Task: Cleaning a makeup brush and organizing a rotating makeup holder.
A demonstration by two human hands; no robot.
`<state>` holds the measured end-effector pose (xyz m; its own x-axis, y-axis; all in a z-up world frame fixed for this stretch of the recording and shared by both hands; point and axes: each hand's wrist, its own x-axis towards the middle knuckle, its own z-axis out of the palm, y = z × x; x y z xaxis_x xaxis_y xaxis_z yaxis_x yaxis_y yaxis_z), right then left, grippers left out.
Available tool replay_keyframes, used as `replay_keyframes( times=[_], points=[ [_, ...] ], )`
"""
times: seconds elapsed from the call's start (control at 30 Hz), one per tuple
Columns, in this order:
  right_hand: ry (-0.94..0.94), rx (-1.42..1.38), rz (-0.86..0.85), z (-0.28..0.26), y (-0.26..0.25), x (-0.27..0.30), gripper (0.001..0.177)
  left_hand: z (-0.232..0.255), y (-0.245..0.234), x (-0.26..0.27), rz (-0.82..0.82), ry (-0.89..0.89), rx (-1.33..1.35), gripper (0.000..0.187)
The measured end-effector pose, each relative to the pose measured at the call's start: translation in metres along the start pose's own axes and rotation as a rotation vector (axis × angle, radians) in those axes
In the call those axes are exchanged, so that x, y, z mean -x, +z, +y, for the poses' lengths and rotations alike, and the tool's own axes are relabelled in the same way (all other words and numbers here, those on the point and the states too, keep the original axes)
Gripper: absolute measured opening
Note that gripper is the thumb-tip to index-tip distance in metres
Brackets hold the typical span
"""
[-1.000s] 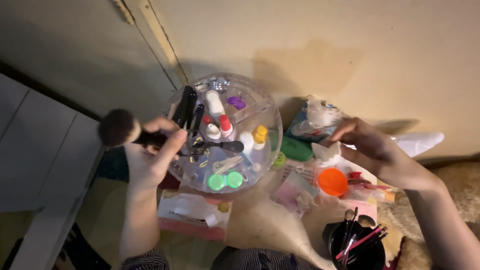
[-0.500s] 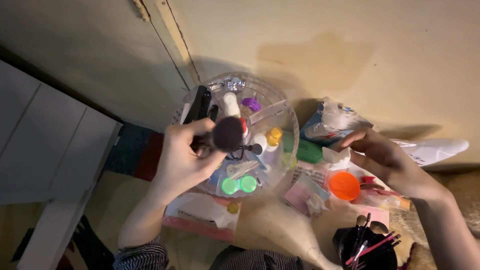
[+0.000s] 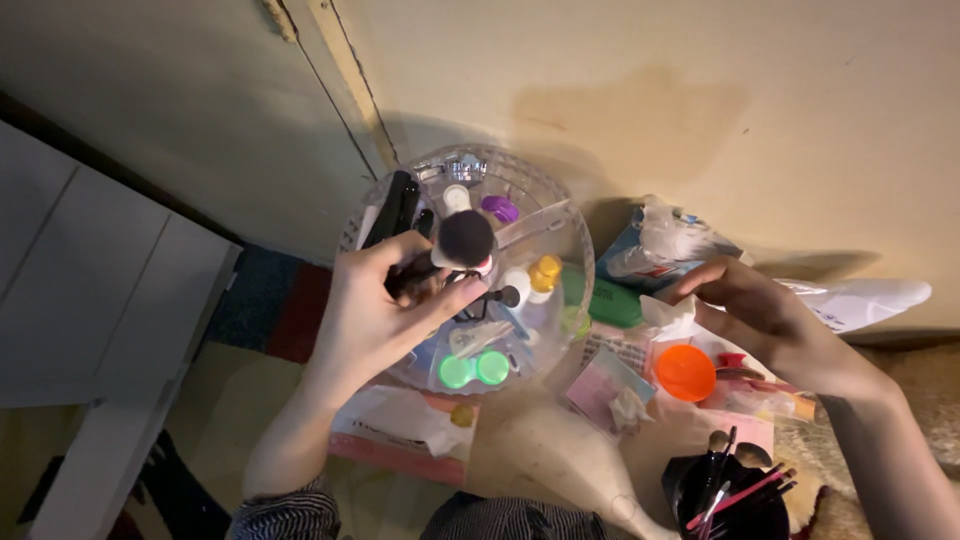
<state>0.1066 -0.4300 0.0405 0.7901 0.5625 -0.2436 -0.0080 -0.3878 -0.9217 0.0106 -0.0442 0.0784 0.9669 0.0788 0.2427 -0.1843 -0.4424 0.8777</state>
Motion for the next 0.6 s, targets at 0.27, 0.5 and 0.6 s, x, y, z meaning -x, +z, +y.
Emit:
replay_keyframes(
  times=[0.27, 0.5, 0.6],
  points=[
    [-0.11, -0.011, -0.013, -0.009, -0.007, 0.0, 0.034, 0.025, -0.015, 0.042, 0.202, 0.032, 0.164, 0.038],
    [0.012, -0.172, 0.084, -0.026, -0.002, 0.002, 0.037, 0.074, 0.002, 0.032, 0.069, 0.197, 0.293, 0.027],
    [-0.009, -0.236, 0.047, -0.03, 0.0, 0.003, 0.039, 0.096, 0.015, 0.011, 0.036, 0.425, 0.11, 0.025]
  ],
)
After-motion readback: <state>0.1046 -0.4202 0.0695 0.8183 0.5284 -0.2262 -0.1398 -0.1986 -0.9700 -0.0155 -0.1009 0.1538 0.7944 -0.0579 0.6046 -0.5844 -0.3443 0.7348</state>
